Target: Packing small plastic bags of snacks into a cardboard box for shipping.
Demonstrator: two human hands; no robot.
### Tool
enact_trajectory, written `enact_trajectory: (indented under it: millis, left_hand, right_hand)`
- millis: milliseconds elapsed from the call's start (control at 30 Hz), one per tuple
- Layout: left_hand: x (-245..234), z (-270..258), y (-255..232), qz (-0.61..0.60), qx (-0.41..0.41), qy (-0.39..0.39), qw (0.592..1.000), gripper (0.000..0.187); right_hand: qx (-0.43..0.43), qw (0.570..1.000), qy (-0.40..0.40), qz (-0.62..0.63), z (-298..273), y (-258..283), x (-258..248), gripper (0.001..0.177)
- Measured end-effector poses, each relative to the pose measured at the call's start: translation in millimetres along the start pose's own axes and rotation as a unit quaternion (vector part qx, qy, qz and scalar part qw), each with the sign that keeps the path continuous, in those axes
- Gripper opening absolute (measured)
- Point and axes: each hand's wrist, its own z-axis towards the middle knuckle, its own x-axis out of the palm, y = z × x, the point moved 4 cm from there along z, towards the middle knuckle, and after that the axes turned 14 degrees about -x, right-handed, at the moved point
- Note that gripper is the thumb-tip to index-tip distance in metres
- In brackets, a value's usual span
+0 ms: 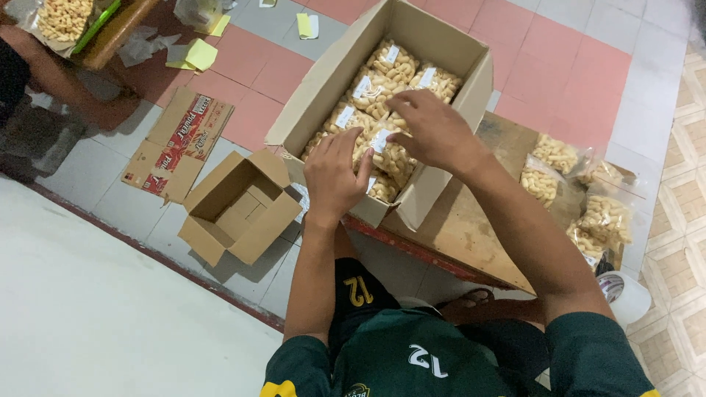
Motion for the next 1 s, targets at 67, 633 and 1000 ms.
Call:
enact_trajectory:
  millis: [67,633,1000]
  left_hand:
    - [1,0,1,0.006,0.002,-0.001,1.0,0.036]
    - [-4,2,-2,0.018,-0.009,0.027,0.999,0.038]
    - [-1,3,-4,0.016,-0.005,0.013,1.0,0.035]
  right_hand:
    - [0.004,0.998,0.046,0.037,10,11,-1,0.049]
    - [-0.006,0.995,0.063,-0.074,40,-34,130,0.018]
    - [-0.09,0.988,0.018,-0.122,24,-20,110,0.013]
